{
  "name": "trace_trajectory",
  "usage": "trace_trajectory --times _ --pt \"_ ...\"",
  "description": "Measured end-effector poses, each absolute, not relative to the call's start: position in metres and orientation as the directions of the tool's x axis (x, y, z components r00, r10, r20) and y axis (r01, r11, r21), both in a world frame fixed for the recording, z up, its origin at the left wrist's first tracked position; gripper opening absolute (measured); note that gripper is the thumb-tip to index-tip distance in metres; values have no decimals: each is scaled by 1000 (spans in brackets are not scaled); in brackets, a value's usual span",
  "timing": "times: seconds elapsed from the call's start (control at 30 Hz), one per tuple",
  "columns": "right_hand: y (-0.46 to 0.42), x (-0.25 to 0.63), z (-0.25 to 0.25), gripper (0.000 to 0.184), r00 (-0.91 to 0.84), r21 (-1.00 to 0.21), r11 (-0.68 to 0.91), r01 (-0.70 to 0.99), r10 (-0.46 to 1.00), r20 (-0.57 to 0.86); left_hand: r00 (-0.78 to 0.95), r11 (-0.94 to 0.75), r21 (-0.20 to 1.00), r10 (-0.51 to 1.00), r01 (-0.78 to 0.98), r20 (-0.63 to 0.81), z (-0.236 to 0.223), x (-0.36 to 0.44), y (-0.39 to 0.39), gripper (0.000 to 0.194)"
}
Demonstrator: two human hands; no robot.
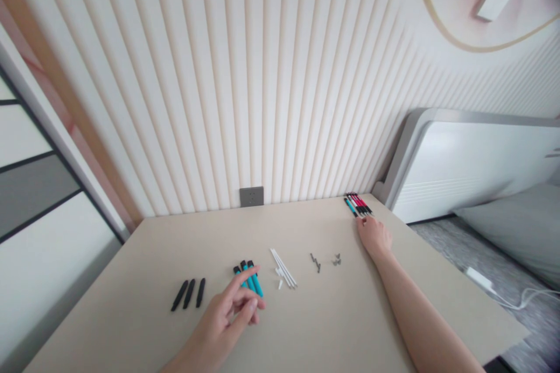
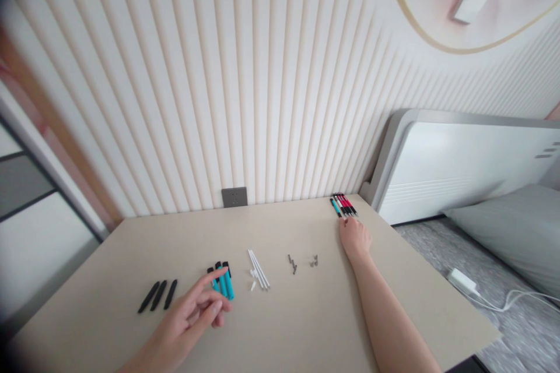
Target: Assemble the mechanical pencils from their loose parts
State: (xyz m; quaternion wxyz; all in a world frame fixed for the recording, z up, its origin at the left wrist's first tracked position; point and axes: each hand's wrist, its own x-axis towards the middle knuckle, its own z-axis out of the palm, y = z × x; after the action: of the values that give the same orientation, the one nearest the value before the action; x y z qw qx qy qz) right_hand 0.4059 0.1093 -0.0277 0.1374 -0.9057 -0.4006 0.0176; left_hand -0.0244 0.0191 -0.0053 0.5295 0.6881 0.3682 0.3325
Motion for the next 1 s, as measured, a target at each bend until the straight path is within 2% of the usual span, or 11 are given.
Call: trace_trajectory --times 0.23,0.67,1.0 --pt "105 404 -30 35 672 -252 -637 729 735 87 505 -204 968 857 148 103 -5 -26 20 44" --pt "128 409 -26 38 690 -243 -659 712 720 71 495 -223 958 862 180 107 -9 -28 24 45" --pt "134 419 -31 37 708 -241 -677 695 704 62 490 -151 968 871 202 33 -7 -29 21 43"
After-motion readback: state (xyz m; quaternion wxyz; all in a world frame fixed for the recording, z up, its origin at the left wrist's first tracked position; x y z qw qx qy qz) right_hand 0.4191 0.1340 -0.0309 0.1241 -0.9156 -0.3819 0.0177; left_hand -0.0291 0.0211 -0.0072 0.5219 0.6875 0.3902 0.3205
